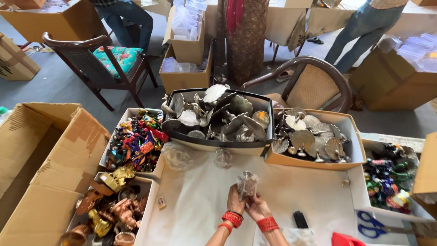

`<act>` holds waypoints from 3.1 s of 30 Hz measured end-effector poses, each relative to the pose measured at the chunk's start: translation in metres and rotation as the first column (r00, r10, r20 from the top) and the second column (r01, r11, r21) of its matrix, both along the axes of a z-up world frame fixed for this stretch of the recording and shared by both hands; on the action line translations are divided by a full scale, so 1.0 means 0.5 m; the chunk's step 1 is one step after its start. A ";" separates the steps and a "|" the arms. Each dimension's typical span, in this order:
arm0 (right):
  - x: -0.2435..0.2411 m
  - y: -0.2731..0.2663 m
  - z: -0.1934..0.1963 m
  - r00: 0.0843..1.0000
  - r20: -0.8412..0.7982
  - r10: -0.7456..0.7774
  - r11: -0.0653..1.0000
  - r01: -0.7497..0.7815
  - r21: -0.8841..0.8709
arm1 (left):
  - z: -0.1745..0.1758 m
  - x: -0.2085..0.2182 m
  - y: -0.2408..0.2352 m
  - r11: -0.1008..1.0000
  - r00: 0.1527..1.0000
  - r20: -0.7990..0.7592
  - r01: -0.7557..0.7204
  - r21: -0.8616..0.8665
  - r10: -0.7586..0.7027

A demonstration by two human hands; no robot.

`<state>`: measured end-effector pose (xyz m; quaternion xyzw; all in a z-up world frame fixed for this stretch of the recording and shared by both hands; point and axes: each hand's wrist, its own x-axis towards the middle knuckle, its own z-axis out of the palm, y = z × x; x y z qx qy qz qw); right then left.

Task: The person cleans a small copper-colored figurine by first brushing it with a small black brush and then wiping it with a white cloth. The task is performed at a table covered with various decorative items and boxes.

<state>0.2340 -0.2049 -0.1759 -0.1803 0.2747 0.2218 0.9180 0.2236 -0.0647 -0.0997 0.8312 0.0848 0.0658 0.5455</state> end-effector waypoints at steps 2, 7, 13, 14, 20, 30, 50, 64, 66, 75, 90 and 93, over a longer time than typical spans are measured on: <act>0.055 0.006 0.024 0.999 0.037 0.033 0.999 -0.032 -0.023 | 0.013 0.044 0.004 1.000 1.000 0.010 -0.013 0.010 0.012; 0.175 0.024 0.066 0.996 0.048 0.069 0.995 -0.065 -0.078 | 0.005 0.165 0.013 0.999 0.999 0.039 -0.018 0.049 0.016; 0.252 0.022 -0.030 0.995 0.075 0.070 0.994 -0.064 -0.085 | -0.069 0.225 0.010 0.998 0.989 0.143 -0.032 0.050 0.024; 0.265 0.023 -0.050 0.993 0.077 0.093 0.992 -0.086 -0.091 | -0.076 0.234 0.010 0.998 0.980 0.194 -0.044 0.049 0.034; 0.257 0.054 -0.064 0.986 0.167 0.019 0.986 0.009 -0.167 | -0.087 0.231 0.000 0.995 0.970 0.232 -0.085 0.060 0.069; 0.222 0.019 -0.210 0.858 0.182 0.480 -0.616 0.478 -0.627 | -0.040 0.230 -0.026 0.969 0.972 0.157 -0.196 0.149 0.172; 0.100 0.034 0.103 0.650 0.348 0.676 0.063 0.419 -0.906 | -0.153 0.175 -0.001 0.786 0.995 0.084 -0.018 0.618 -0.044; 0.094 0.033 0.052 0.575 0.198 0.794 -0.120 0.469 -0.875 | -0.155 -0.356 0.052 0.522 0.779 -0.442 0.626 0.579 -0.444; 0.058 0.035 0.065 0.521 -0.053 0.852 -0.320 0.437 -0.840 | -0.255 -0.398 0.047 0.400 0.848 0.407 -0.261 0.878 -0.339; -0.436 -0.035 0.084 0.389 -0.121 0.913 -0.386 0.729 -0.565 | -0.261 -0.522 0.254 0.375 0.806 0.385 -0.221 0.900 -0.449; -0.563 -0.080 0.121 0.874 -0.320 0.366 -0.812 0.133 -0.568 | -0.237 -0.715 0.605 0.481 0.818 0.362 -0.121 0.868 -0.447; -0.527 -0.049 0.155 0.922 -0.358 0.145 -0.819 -0.091 -0.566 | -0.282 -0.710 0.654 0.528 0.814 0.352 -0.066 0.847 -0.463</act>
